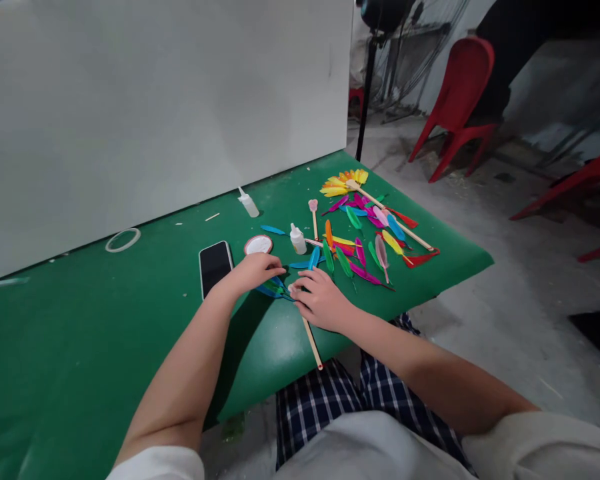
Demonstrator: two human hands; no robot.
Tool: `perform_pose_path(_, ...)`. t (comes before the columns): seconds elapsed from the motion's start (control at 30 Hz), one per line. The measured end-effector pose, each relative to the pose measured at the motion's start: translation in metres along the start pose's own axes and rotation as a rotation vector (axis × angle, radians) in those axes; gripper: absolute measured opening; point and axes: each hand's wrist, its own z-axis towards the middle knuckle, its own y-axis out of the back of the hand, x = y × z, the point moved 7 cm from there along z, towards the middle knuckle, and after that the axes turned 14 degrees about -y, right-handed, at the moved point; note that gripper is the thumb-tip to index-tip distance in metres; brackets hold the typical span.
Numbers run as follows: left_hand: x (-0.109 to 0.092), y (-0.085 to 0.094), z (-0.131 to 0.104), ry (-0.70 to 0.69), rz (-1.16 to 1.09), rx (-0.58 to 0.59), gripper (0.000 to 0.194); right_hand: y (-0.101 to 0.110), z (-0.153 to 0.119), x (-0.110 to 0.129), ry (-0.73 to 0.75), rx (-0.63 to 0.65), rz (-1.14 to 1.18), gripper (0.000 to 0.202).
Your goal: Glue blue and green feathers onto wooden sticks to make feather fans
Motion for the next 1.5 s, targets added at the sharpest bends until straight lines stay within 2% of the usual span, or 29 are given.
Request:
perform_pose_path(0.17,0.0,-0.005,-0.001,-0.11,0.032,0.094,0.034,0.001,0.0,0.0,0.02,-0.014,-0.03,0.021)
perform_pose_path(0.37,0.003,-0.009,-0.001,-0.12,0.033,0.091,0.035,0.005,0.001,0.006,0.056,-0.029,-0.04,0.024)
perform_pose_path(0.43,0.001,-0.008,-0.002,-0.127,0.012,0.088,0.036,0.014,0.0,0.005,0.034,-0.081,0.022,0.026)
perform_pose_path(0.5,-0.001,-0.006,-0.003,-0.132,-0.02,0.084,0.037,0.031,-0.003,-0.006,-0.085,-0.195,0.094,0.029)
perform_pose_path(0.57,-0.002,-0.004,-0.005,-0.138,-0.052,0.075,0.037,0.048,-0.01,-0.028,-0.314,-0.303,0.095,0.03)
perform_pose_path(0.6,-0.003,-0.003,-0.005,-0.142,-0.065,0.071,0.036,0.054,-0.014,-0.041,-0.461,-0.307,0.05,0.031)
perform_pose_path(0.67,-0.005,-0.003,-0.005,-0.153,-0.081,0.068,0.034,0.057,-0.023,-0.065,-0.737,-0.159,-0.134,0.037)
perform_pose_path(0.73,-0.009,-0.004,-0.005,-0.166,-0.09,0.072,0.03,0.058,-0.025,-0.072,-0.796,-0.038,-0.224,0.035)
perform_pose_path(0.9,-0.019,-0.008,-0.003,-0.203,-0.103,0.079,0.021,0.048,-0.01,-0.063,-0.771,0.131,-0.411,0.023)
perform_pose_path(1.17,-0.023,-0.007,-0.005,-0.215,-0.132,0.094,0.027,0.044,0.001,-0.054,-0.79,0.183,-0.59,0.023)
perform_pose_path(1.23,-0.021,-0.001,-0.008,-0.189,-0.154,0.063,0.029,0.045,0.001,-0.054,-0.796,0.186,-0.609,0.024)
perform_pose_path(1.37,-0.009,0.024,-0.02,-0.071,-0.152,-0.091,0.03,0.044,0.001,-0.054,-0.761,0.191,-0.66,0.025)
perform_pose_path(1.5,0.006,0.036,-0.033,0.039,-0.128,-0.098,0.027,0.04,0.006,-0.055,-0.697,0.201,-0.709,0.025)
